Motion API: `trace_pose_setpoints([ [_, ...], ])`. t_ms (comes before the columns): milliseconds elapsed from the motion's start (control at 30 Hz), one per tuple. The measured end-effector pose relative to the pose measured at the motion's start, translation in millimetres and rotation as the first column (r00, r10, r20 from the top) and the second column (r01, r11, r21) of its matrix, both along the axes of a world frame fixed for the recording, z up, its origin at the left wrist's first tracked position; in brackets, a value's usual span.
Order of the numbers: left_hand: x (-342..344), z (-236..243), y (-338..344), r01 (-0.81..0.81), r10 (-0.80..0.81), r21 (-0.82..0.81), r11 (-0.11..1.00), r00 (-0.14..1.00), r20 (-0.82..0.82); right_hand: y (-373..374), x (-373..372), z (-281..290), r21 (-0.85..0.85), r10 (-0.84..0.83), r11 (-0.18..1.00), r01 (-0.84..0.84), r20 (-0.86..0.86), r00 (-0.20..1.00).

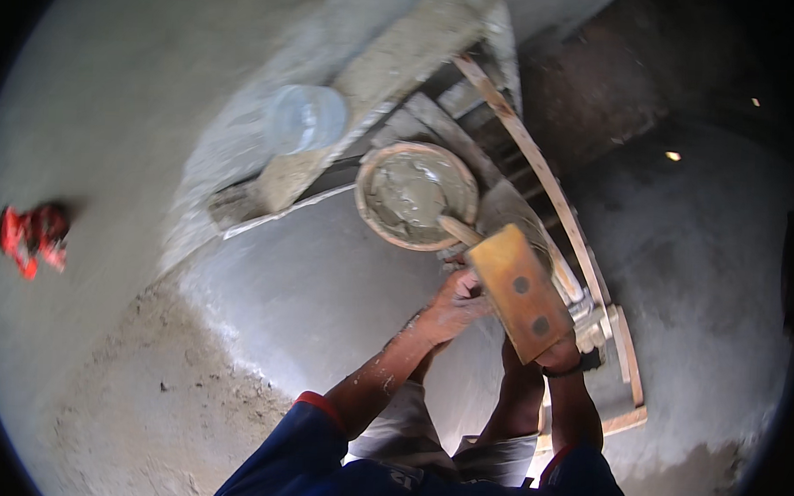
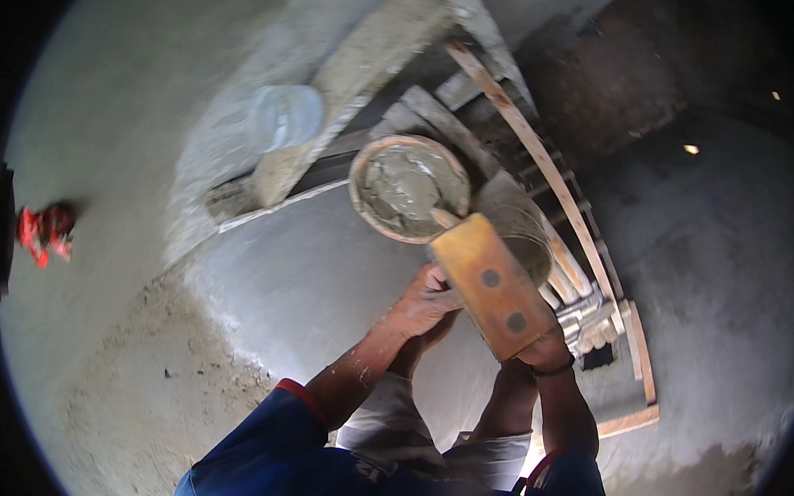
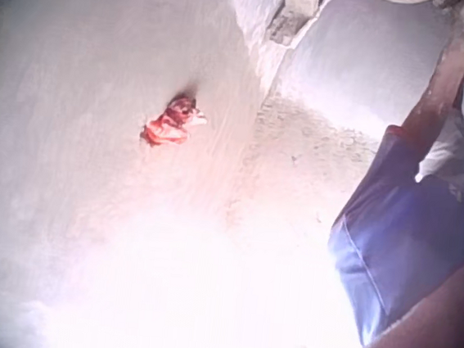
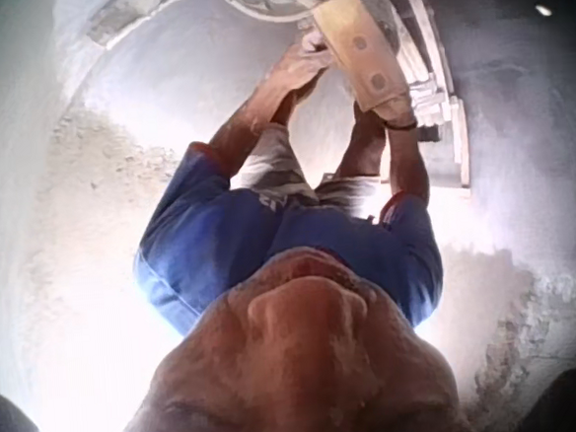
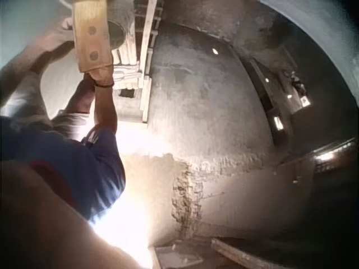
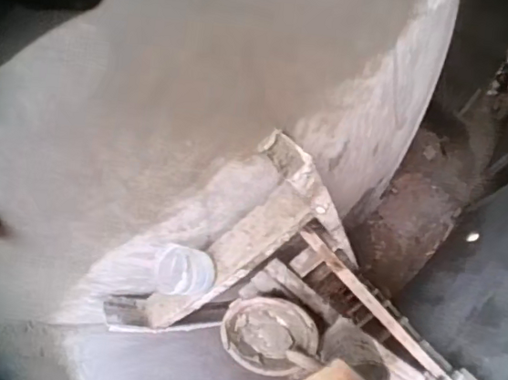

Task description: The person applies mortar to a concrete wall using a wooden float, repeatedly scooping material from a bucket and smoothing it across the surface.

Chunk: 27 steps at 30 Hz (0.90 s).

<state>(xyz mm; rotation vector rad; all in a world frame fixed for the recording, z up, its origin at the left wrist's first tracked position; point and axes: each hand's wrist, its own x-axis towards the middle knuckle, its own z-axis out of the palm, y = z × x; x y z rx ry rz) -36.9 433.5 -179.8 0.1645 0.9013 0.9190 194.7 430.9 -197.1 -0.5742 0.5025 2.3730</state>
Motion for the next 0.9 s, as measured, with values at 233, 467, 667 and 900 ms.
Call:
trace_pose_setpoints([
  [233,-106,18,-48,-0.5,0.217,-0.09,0.861,0.521,-0.825,22,-6,-13,-0.083,0.035,0.996,-0.028,0.092,0.995],
  [467,-241,25,-50,-0.741,0.141,0.17,0.649,-0.102,-0.985,35,-3,-12,0.055,0.17,0.978,-0.202,0.353,0.92],
  [667,-279,31,-24,-0.451,0.317,0.289,0.844,-0.015,-0.948,46,-4,8,0.278,0.231,0.88,-0.384,0.455,0.86],
  [900,-273,24,4,-0.472,0.3,0.409,0.781,-0.29,-0.909,38,-12,5,0.179,0.342,0.894,-0.412,0.322,0.883],
])
